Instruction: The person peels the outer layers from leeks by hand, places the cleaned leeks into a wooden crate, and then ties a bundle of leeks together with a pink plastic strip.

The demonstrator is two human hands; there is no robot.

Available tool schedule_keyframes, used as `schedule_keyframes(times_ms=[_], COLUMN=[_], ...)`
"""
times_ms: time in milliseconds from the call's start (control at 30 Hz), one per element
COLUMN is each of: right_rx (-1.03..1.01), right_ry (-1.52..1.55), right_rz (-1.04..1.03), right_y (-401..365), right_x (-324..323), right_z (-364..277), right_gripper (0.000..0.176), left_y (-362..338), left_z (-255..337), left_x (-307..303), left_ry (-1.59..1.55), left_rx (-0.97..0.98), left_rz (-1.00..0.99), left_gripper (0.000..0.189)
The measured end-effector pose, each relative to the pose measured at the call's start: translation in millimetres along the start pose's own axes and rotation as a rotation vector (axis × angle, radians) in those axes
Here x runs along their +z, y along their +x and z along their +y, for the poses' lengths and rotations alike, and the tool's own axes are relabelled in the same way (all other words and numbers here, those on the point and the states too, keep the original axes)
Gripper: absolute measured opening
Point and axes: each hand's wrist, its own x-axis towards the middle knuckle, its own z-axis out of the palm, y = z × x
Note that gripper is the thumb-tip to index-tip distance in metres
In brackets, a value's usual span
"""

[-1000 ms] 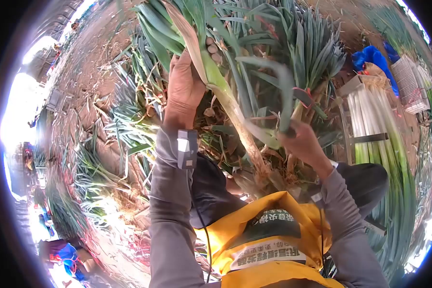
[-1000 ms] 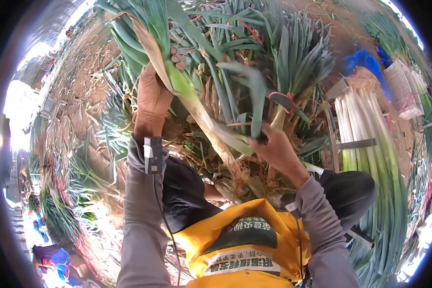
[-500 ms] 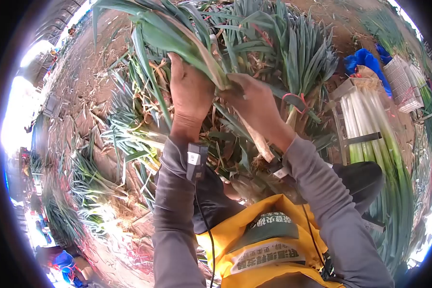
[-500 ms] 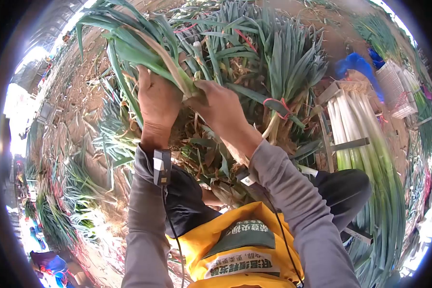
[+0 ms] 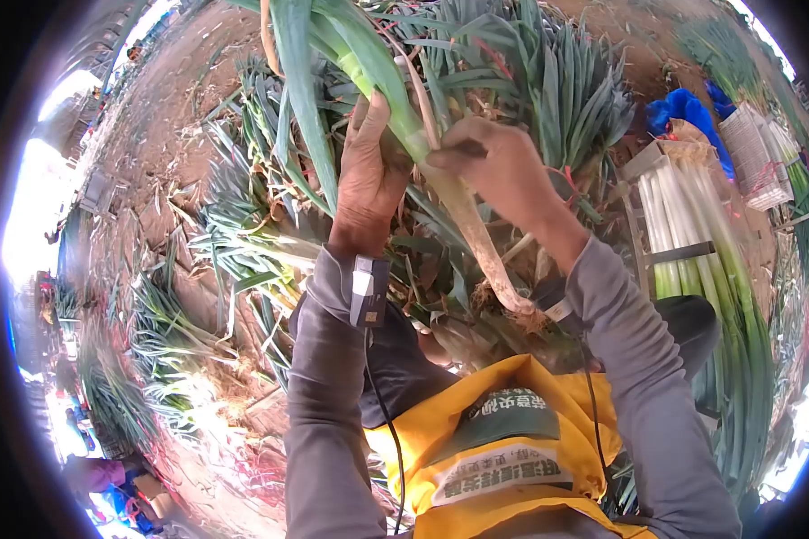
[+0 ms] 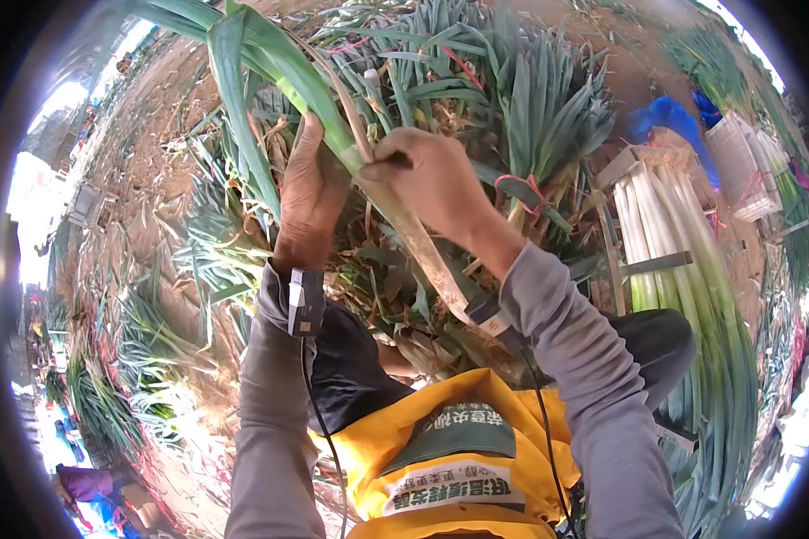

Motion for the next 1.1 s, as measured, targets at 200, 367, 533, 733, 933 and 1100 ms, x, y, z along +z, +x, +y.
schedule_keyframes(times_ms=[200,367,533,733,933,1100], right_rx=[-0.511,-0.311,0.063,0.293,-0.239,-0.182], right_ry=[-0.565,-0.532,-0.633,-0.636,-0.582,-0.477], right_rz=[-0.112,-0.527,-0.893,-1.129,-0.006,-0.028], right_y=[-36,-71,-144,-267,-115,-103], right_x=[14,-8,-2,-6,-21,-13], right_z=[12,29,83,239,54,74], right_gripper=[0.014,0.014,0.02,0.023,0.035,0.049], left_y=[11,34,61,45,35,-2], left_z=[-3,22,52,77,87,88], left_x=[-5,-27,-69,-113,-108,-120], left_ry=[0.045,0.135,-0.023,0.24,0.058,1.008], left_rx=[0.002,0.126,0.19,0.267,0.228,0.235], left_rz=[0.099,0.197,0.232,0.378,0.581,0.424], left_gripper=[0.035,0.031,0.033,0.031,0.036,0.027])
